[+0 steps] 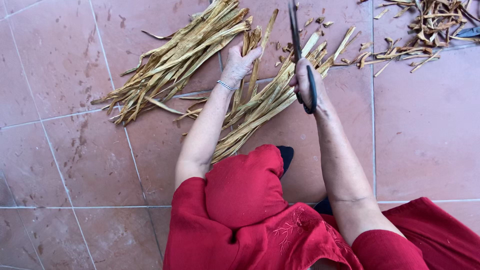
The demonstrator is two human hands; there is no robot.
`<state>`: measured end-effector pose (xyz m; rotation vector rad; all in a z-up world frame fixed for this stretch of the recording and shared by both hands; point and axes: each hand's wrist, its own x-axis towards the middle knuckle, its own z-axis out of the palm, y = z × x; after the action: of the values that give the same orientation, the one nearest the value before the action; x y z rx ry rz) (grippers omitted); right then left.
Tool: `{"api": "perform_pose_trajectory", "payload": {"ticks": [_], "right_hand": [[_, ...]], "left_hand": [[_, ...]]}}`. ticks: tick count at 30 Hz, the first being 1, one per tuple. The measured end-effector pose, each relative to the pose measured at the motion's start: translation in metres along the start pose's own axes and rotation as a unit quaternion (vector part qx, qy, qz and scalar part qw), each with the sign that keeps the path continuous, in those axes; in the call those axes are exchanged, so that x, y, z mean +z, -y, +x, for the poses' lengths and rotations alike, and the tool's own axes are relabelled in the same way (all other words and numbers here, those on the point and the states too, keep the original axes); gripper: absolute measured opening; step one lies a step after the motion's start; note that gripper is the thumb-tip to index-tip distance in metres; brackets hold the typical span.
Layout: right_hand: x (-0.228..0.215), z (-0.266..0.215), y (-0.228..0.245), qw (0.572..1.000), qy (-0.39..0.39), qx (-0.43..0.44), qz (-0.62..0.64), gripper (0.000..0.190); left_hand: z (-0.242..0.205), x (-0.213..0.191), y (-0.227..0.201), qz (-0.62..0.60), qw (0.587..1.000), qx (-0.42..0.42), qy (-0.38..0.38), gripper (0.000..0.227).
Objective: The person sits on a tiled floor and uses scissors to cut a bundle of dried leaves into smaller pieces. After cutting, the person gathers the leaves into a neat bundle and dips the ends into a blue basin of water.
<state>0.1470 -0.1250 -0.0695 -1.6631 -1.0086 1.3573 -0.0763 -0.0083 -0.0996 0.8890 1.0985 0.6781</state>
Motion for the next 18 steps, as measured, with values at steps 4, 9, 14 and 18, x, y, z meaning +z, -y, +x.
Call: {"api": "perform_pose_trajectory", "payload": {"ticks": [4, 9, 14, 18], "right_hand": [[0.008, 0.002, -0.001, 0.997, 0.011, -0.011, -0.078, 0.070], [0.006, -0.004, 0.017, 0.996, -0.001, -0.032, -0.089, 0.073], [0.008, -0.013, 0.033, 0.991, -0.015, -0.037, -0.131, 0.075], [0.017, -0.019, 0.031, 0.980, -0.024, -0.083, -0.180, 0.074]], "left_hand": [[-0.004, 0.001, 0.001, 0.052, 0.998, 0.027, -0.011, 0.023], [-0.010, 0.012, 0.004, 0.036, 0.999, 0.024, 0.005, 0.023], [-0.015, 0.022, -0.014, 0.061, 0.997, 0.021, 0.029, 0.022], [-0.010, 0.033, -0.019, 0.073, 0.996, 0.051, 0.017, 0.023]]}}
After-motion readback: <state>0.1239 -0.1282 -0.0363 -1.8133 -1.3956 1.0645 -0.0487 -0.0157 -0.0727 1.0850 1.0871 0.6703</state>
